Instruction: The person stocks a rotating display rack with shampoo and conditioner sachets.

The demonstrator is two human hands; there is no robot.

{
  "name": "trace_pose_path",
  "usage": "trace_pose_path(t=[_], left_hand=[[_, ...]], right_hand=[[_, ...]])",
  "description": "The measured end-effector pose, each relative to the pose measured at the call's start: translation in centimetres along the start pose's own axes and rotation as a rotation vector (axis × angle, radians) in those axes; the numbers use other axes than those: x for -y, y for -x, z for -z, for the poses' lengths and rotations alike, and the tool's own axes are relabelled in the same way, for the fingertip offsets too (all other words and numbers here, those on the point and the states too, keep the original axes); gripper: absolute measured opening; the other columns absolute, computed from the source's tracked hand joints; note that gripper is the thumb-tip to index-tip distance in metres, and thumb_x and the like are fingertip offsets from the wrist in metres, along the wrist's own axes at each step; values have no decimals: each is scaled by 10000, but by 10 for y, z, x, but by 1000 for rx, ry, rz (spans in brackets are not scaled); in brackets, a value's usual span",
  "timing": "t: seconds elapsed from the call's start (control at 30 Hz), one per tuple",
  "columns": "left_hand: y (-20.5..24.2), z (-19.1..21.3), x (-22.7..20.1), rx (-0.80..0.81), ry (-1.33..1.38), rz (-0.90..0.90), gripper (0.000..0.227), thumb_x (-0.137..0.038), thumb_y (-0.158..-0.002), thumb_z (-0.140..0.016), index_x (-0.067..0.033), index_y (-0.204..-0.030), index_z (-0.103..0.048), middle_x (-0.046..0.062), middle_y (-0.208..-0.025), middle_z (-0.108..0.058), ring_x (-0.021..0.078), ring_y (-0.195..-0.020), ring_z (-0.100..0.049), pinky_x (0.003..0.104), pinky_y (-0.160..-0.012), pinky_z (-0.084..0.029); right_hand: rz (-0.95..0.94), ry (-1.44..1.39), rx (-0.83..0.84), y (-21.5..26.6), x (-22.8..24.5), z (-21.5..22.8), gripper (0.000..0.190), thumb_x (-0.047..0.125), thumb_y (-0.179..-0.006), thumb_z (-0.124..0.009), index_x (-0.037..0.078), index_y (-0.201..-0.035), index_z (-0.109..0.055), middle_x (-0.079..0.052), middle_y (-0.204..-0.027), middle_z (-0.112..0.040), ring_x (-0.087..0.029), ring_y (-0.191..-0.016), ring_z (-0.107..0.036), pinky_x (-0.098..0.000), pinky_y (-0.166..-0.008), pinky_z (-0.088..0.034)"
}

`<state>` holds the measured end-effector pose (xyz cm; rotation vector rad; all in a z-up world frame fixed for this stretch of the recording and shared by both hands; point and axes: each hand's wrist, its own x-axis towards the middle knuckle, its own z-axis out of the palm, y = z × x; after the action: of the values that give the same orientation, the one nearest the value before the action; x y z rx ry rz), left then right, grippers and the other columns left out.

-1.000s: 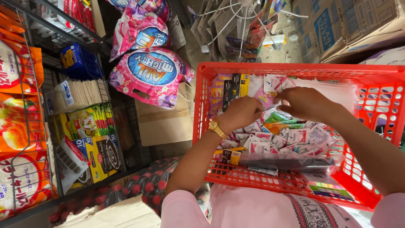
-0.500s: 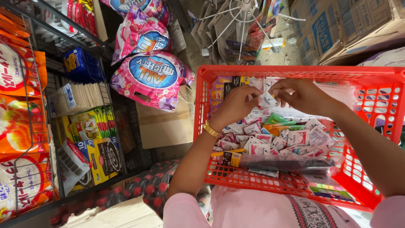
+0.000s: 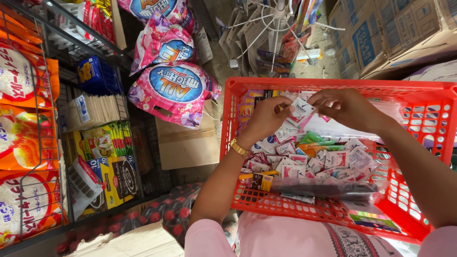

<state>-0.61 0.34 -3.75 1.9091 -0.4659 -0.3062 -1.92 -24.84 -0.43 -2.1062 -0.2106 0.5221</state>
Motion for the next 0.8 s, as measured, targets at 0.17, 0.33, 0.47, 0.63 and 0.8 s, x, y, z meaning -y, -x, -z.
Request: trace_pose_path(t=[0.17, 0.33, 0.47, 0.63, 0.8], left_hand=[[0, 1, -4, -26, 9, 3, 177, -189, -957, -708, -30, -1032, -728, 67, -787, -730, 109, -611, -569, 295, -595, -473], [2, -1, 4, -50, 38, -13, 189, -184, -951, -710, -20, -1044, -712, 66, -830, -740, 106, -641, -627, 292, -622, -511], [5, 1, -3, 7, 8, -40, 159, -127, -905, -729, -27, -1027, -714, 75, -828, -741, 144, -687, -678, 302, -653, -539], [12, 0, -7, 40, -99, -6, 115, -141, -895, -736, -54, -965, -709, 91, -809, -726, 204, -738, -736, 340, -680, -551], [25, -27, 30, 364, -460, -147, 142, -202, -708, -798, -146, -839, -798, 117, -839, -748, 328, -826, -704, 465, -709, -541]], right_hand=[[49, -5, 6, -1, -9, 4, 264, 125, -971, -617, 84, -1217, -703, -55, -1000, -785, -154, -903, -740, -331, -747, -618], [32, 62, 45, 1, -2, 5, 276, 163, -962, -615, 89, -1215, -697, -32, -992, -788, -147, -899, -754, -351, -714, -628], [38, 334, -9, 3, -3, -10, 267, 298, -925, -673, 100, -1084, -757, -70, -887, -788, -223, -819, -750, -403, -683, -580], [-3, 870, -190, 4, -8, -30, 396, 472, -1031, -588, 137, -880, -736, -101, -810, -736, -303, -785, -713, -447, -672, -541], [68, 777, -132, 6, -2, -44, 405, 469, -1012, -550, 134, -865, -723, -88, -791, -744, -315, -774, -711, -471, -651, -538]])
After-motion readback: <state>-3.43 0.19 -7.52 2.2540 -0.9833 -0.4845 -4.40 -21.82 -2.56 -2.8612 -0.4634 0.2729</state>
